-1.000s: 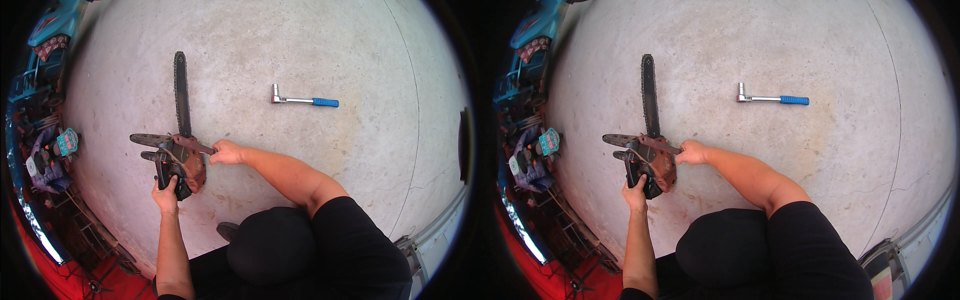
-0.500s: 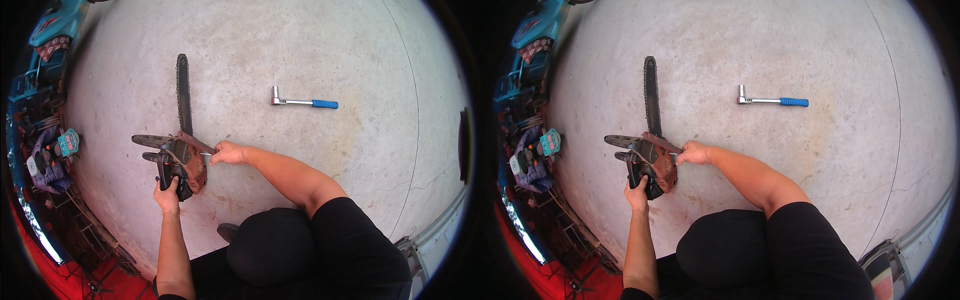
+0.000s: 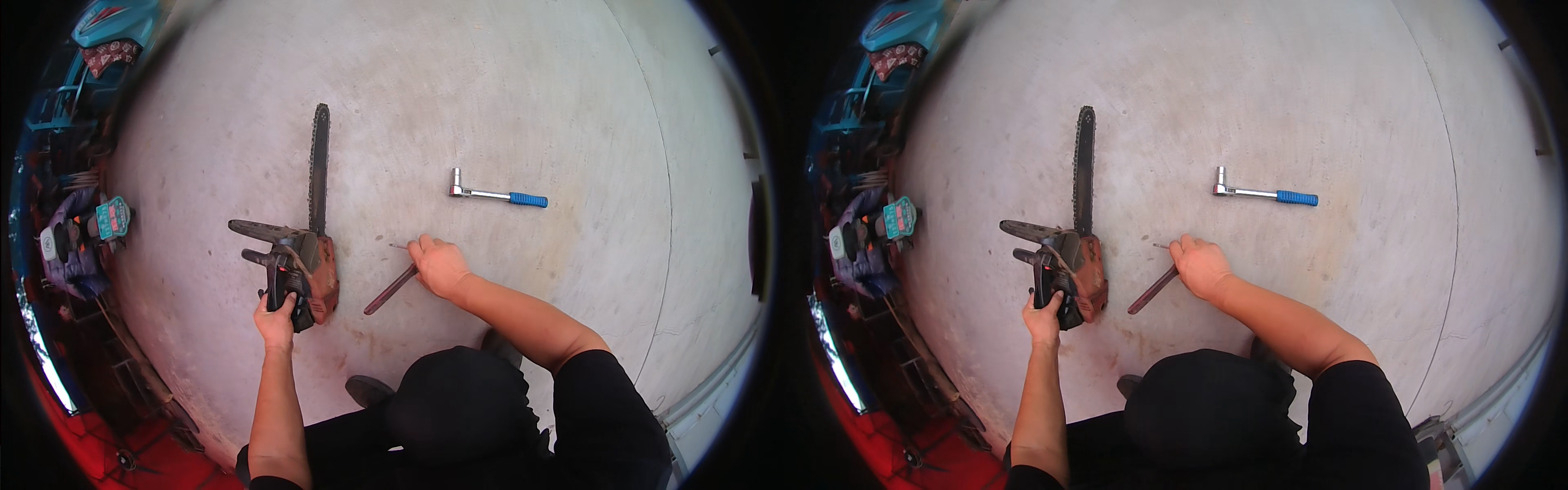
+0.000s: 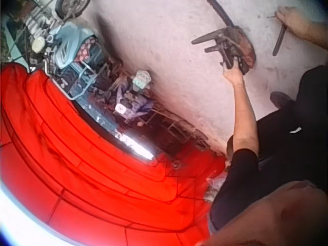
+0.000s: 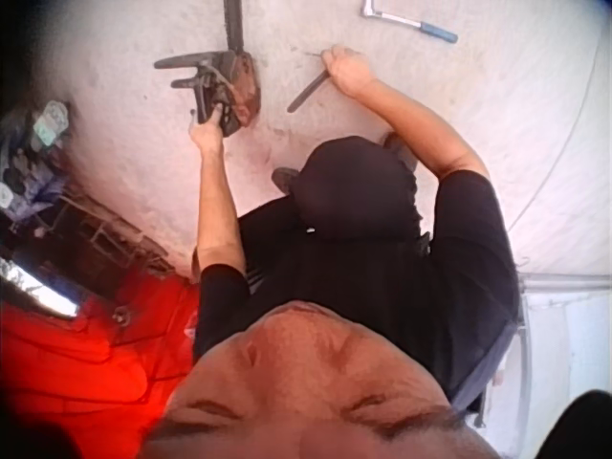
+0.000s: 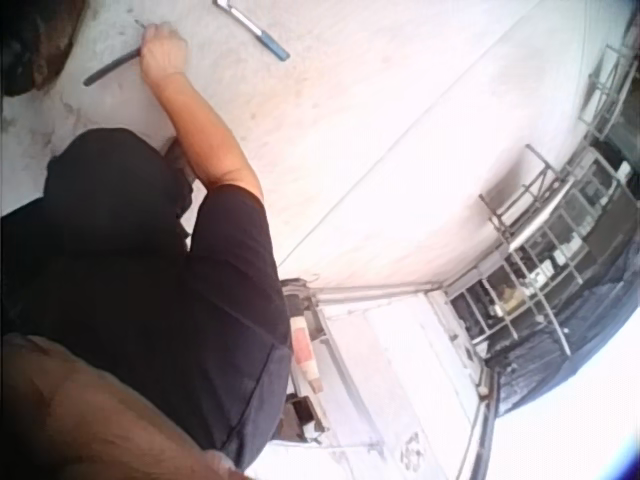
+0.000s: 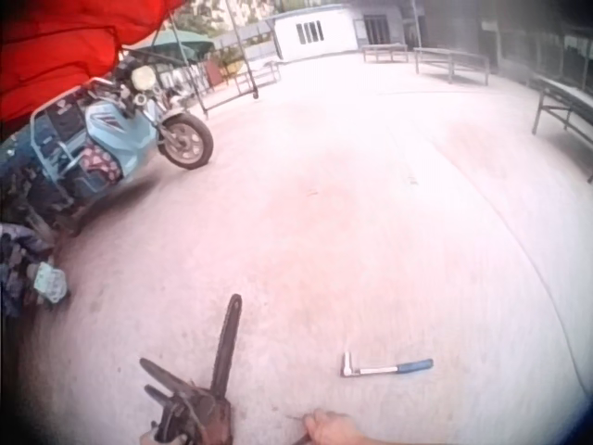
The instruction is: The person uses a T-wrench and a socket wrench to loosen and tighten bolts on the side of a chainsaw while it sits on a concrete floor.
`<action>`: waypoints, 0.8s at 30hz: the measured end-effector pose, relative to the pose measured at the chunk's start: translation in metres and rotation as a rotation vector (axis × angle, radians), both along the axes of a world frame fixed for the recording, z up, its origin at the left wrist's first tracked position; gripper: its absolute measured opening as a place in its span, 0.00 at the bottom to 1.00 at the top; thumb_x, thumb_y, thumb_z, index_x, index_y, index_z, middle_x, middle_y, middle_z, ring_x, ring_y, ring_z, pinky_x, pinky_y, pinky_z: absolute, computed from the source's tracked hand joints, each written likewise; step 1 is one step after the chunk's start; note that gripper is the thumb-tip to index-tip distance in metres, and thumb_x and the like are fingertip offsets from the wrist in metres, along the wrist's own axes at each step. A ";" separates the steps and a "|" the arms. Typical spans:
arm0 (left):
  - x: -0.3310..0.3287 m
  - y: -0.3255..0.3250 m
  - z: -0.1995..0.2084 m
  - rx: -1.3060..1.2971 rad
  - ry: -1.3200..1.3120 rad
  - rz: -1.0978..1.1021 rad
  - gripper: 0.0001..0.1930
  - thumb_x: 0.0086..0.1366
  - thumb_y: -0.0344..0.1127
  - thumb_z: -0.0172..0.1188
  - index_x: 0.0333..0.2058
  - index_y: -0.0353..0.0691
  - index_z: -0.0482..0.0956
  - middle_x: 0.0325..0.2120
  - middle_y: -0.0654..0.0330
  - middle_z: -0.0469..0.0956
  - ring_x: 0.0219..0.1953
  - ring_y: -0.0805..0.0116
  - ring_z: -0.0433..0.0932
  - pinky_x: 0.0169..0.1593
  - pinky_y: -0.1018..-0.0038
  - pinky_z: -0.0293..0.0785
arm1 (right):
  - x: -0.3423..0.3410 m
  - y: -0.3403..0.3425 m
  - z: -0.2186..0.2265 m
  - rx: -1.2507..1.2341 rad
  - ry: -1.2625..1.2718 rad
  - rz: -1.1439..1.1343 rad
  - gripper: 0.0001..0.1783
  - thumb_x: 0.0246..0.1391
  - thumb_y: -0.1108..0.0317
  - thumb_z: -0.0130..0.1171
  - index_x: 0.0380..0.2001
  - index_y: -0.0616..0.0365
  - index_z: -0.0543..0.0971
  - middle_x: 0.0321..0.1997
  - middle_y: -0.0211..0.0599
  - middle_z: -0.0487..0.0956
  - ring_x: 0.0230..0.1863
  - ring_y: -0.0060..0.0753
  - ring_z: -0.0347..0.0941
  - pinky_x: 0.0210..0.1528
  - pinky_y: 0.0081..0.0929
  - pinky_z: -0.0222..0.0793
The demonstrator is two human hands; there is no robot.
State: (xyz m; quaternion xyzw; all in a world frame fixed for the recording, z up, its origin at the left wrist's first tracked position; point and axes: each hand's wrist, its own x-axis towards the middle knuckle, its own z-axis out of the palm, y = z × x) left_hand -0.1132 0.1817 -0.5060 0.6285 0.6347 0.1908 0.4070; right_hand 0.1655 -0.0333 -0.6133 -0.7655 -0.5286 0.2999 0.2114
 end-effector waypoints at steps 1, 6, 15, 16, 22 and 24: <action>0.002 0.001 -0.001 0.004 -0.017 0.005 0.08 0.58 0.25 0.73 0.35 0.36 0.84 0.29 0.68 0.82 0.30 0.78 0.77 0.38 0.77 0.74 | 0.004 -0.004 -0.005 -0.008 -0.087 0.032 0.17 0.54 0.64 0.62 0.46 0.57 0.74 0.44 0.42 0.76 0.42 0.46 0.79 0.43 0.47 0.76; -0.008 0.000 -0.005 0.049 0.022 -0.010 0.09 0.58 0.26 0.73 0.37 0.35 0.85 0.30 0.67 0.82 0.30 0.77 0.77 0.38 0.77 0.75 | 0.028 -0.006 0.010 0.064 -0.351 0.176 0.16 0.57 0.67 0.58 0.49 0.56 0.77 0.45 0.37 0.76 0.47 0.42 0.76 0.47 0.39 0.73; -0.012 -0.005 -0.011 0.268 0.229 0.025 0.16 0.54 0.35 0.76 0.39 0.33 0.85 0.31 0.60 0.85 0.32 0.73 0.80 0.41 0.72 0.77 | 0.085 0.151 0.100 0.040 -0.119 0.242 0.14 0.63 0.61 0.59 0.48 0.50 0.84 0.49 0.43 0.79 0.52 0.49 0.79 0.52 0.45 0.76; -0.010 -0.006 -0.011 0.286 0.256 0.031 0.18 0.53 0.37 0.77 0.40 0.33 0.85 0.32 0.58 0.86 0.33 0.71 0.81 0.42 0.71 0.78 | 0.087 0.173 0.104 0.062 -0.159 0.257 0.14 0.63 0.61 0.58 0.48 0.50 0.84 0.48 0.43 0.79 0.50 0.49 0.80 0.50 0.45 0.77; -0.004 -0.006 -0.020 0.383 0.282 0.037 0.19 0.51 0.38 0.77 0.40 0.35 0.86 0.36 0.51 0.86 0.38 0.55 0.85 0.47 0.66 0.79 | 0.090 0.243 0.105 0.172 -0.417 0.442 0.12 0.60 0.65 0.57 0.42 0.51 0.85 0.46 0.39 0.80 0.51 0.45 0.79 0.51 0.41 0.77; -0.005 -0.006 -0.018 0.378 0.289 0.039 0.19 0.51 0.38 0.77 0.40 0.35 0.86 0.36 0.50 0.86 0.39 0.53 0.85 0.47 0.65 0.79 | 0.084 0.251 0.107 0.227 -0.486 0.486 0.11 0.58 0.66 0.57 0.39 0.51 0.86 0.46 0.38 0.80 0.52 0.43 0.78 0.52 0.40 0.77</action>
